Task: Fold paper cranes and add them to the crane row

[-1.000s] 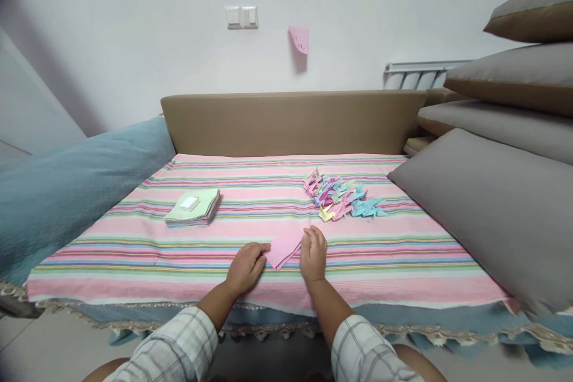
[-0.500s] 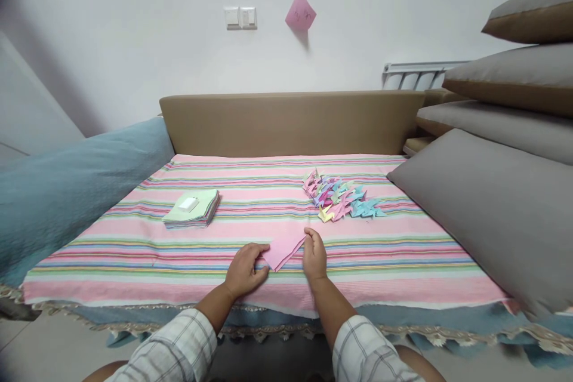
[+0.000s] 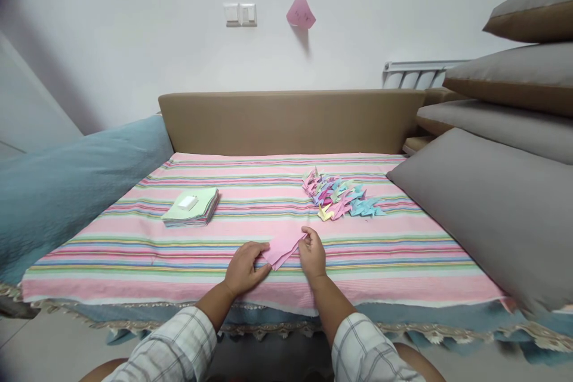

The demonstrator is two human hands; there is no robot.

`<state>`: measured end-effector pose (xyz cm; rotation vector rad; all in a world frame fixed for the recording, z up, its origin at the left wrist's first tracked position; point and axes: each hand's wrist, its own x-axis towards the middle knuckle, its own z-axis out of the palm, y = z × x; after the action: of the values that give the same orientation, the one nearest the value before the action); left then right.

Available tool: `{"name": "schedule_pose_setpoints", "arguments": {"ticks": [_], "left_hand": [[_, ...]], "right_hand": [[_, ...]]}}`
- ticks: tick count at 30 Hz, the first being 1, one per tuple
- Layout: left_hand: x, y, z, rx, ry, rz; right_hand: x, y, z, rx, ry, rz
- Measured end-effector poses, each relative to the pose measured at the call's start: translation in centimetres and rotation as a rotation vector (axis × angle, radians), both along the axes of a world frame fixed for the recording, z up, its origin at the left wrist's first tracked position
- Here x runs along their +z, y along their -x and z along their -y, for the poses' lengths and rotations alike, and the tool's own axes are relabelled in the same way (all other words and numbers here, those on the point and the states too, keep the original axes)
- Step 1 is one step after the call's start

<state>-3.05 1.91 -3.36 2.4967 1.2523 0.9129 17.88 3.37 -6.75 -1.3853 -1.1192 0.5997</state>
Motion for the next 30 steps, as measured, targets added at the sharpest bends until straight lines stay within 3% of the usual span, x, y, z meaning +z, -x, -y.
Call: {"name": "schedule_pose_setpoints", "arguments": {"ticks": [13,23,27,30], "left_hand": [[-0.06,-0.43,-0.20,0.042,0.035,0.025],[-0.15,-0.82,-0.42,0.161,0.076,0.038],[0.02,-0.90,-0.47,0.223,0.063,-0.032],[0.05,-0.87,-0.52,0.227,0.062,-0.045]], "right_hand": [[-0.44,0.08,-0.48,0.060,-0.034,0.011],[0.05,0.17,-0.24,0.147,-0.048,-0.060],[0.30,-0.04,-0.13,0.173,0.016,0.029],[0.36,-0.08,-0.08,0.166,-0.035,0.094]]}}
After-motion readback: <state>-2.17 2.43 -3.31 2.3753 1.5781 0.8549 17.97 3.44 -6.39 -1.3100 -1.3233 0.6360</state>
